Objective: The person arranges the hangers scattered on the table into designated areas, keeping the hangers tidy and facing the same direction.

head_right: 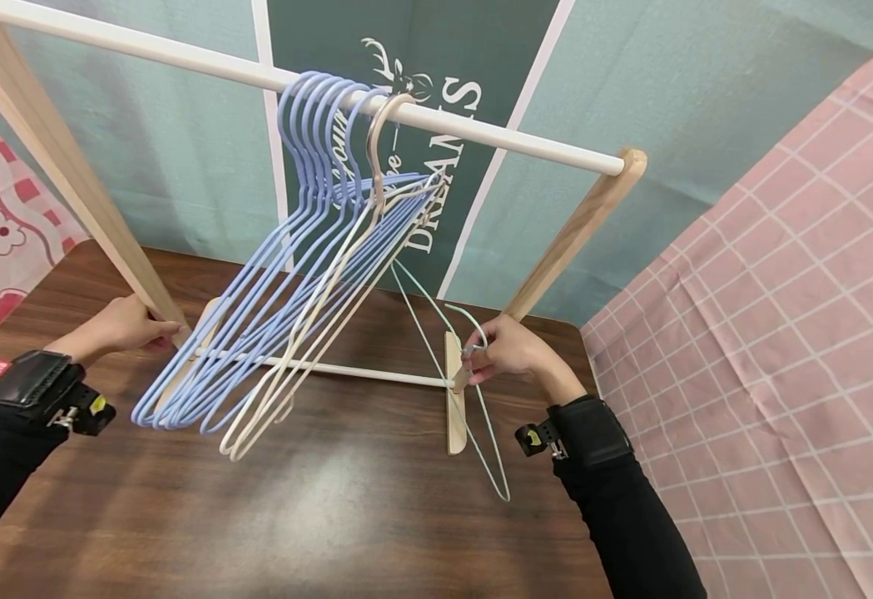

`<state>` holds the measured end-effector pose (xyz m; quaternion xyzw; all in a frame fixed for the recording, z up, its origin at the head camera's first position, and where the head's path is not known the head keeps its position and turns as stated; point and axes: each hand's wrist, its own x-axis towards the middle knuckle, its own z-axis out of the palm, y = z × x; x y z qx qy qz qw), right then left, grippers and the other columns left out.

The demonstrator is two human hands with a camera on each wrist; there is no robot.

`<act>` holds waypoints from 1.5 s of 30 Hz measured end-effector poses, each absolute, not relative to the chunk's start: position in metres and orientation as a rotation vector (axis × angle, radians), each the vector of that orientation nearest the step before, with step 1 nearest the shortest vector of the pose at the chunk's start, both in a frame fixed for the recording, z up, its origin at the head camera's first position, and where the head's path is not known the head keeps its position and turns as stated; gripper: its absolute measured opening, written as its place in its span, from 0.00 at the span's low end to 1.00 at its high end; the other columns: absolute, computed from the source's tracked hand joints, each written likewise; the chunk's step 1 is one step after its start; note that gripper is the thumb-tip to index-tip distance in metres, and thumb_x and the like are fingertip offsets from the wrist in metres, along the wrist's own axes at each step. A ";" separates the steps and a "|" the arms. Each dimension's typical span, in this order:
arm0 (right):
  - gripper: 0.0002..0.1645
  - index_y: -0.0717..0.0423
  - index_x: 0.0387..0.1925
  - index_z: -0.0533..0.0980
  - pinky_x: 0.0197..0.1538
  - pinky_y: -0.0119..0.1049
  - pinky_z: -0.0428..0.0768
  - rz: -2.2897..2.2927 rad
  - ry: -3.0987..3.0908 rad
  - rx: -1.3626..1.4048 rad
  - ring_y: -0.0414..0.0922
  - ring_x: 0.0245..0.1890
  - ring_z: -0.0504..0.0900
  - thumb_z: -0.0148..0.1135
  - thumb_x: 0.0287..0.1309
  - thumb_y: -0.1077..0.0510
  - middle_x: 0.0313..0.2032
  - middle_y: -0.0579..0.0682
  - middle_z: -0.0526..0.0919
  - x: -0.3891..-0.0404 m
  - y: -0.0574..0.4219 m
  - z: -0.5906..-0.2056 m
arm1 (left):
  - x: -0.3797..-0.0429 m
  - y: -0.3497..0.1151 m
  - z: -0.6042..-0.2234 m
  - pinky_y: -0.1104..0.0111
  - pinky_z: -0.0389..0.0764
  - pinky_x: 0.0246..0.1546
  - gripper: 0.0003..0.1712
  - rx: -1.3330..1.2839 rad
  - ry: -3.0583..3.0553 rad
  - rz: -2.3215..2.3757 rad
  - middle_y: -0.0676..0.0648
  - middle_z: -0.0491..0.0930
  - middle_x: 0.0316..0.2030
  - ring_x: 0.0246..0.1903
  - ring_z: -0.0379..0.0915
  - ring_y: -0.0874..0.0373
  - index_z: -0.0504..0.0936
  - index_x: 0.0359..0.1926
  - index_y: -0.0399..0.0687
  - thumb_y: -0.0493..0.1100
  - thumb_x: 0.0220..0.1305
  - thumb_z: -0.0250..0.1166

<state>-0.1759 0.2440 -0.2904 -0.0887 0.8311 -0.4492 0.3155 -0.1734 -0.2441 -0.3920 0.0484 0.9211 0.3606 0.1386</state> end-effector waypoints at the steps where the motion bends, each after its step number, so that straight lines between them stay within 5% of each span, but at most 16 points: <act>1: 0.05 0.76 0.33 0.73 0.38 0.41 0.80 -1.195 2.187 -0.219 0.47 0.26 0.82 0.55 0.55 0.73 0.30 0.56 0.79 -0.176 0.243 -0.290 | -0.173 -0.244 -0.392 0.64 0.77 0.22 0.17 0.140 2.663 1.046 0.43 0.78 0.20 0.21 0.77 0.55 0.71 0.39 0.19 0.36 0.61 0.57; 13: 0.09 0.82 0.38 0.67 0.41 0.43 0.79 -1.239 2.203 -0.168 0.47 0.29 0.82 0.49 0.57 0.75 0.34 0.63 0.77 -0.175 0.239 -0.287 | -0.173 -0.245 -0.392 0.60 0.78 0.24 0.18 0.152 2.666 1.052 0.41 0.78 0.21 0.23 0.78 0.51 0.70 0.41 0.18 0.36 0.61 0.56; 45: 0.07 0.79 0.36 0.68 0.42 0.41 0.79 -1.367 2.324 -0.097 0.46 0.27 0.83 0.47 0.59 0.74 0.33 0.61 0.73 -0.172 0.218 -0.247 | -0.170 -0.242 -0.393 0.60 0.80 0.26 0.19 0.126 2.634 1.082 0.29 0.78 0.28 0.27 0.79 0.45 0.68 0.44 0.16 0.35 0.63 0.55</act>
